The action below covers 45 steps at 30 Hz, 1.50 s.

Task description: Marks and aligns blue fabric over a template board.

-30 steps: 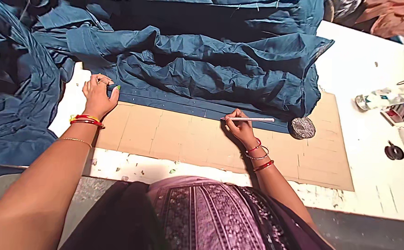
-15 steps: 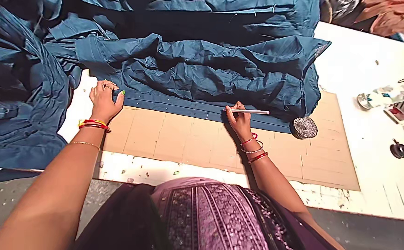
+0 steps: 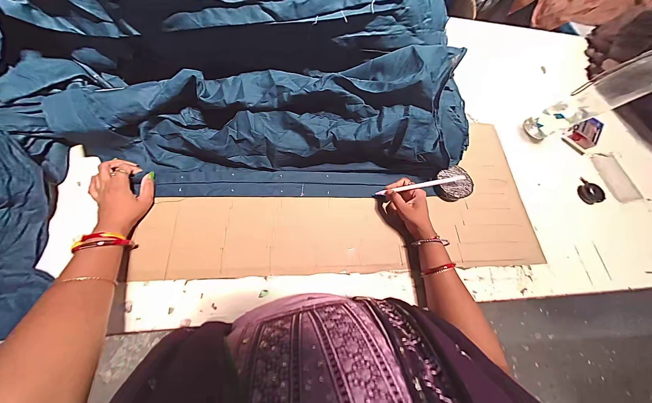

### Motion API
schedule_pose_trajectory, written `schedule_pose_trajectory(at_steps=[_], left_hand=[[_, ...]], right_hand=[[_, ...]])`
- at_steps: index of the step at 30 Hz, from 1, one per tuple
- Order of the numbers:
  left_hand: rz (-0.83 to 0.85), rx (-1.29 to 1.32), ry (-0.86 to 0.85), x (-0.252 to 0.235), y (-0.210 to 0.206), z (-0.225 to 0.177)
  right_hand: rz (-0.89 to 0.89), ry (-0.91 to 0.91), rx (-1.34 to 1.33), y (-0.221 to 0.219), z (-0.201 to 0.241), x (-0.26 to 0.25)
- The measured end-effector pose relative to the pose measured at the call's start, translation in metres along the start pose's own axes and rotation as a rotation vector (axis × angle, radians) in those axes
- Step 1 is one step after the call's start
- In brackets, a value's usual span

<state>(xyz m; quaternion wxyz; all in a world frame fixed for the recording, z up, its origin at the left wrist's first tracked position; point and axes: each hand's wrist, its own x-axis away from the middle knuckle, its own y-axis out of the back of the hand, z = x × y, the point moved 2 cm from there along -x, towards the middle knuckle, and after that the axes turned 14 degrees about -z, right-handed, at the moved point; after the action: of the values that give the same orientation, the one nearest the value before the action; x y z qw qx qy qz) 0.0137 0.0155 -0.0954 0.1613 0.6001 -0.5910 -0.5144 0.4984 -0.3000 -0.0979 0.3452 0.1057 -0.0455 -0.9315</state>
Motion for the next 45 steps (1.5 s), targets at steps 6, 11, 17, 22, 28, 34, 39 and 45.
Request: schedule_pose_trajectory(at_steps=[6, 11, 17, 22, 28, 34, 39, 45], left_hand=[[0.004, -0.007, 0.018, 0.0, 0.001, 0.0], [-0.001, -0.004, 0.004, 0.0, -0.001, 0.005], [-0.003, -0.006, 0.01, -0.001, 0.0, 0.001], [0.006, -0.008, 0.018, 0.001, 0.001, 0.0], [0.004, 0.0, 0.006, 0.001, -0.001, 0.005], [0.028, -0.01, 0.017, 0.002, 0.0, 0.003], [0.027, -0.015, 0.023, 0.001, 0.001, 0.0], [0.021, -0.016, 0.031, 0.0, -0.001, 0.002]], right_hand=[[0.042, 0.242, 0.277, -0.01, -0.001, 0.002], [-0.1, 0.424, 0.427, -0.027, 0.005, -0.003], [-0.096, 0.312, 0.329, -0.03, 0.003, -0.017], [-0.142, 0.45, 0.468, -0.036, 0.008, -0.019], [-0.305, -0.019, -0.147, 0.029, 0.002, -0.016], [-0.171, 0.01, 0.037, 0.063, -0.012, -0.011], [-0.181, 0.208, 0.353, 0.062, -0.015, -0.012], [-0.325, 0.277, 0.421, 0.054, -0.015, -0.022]])
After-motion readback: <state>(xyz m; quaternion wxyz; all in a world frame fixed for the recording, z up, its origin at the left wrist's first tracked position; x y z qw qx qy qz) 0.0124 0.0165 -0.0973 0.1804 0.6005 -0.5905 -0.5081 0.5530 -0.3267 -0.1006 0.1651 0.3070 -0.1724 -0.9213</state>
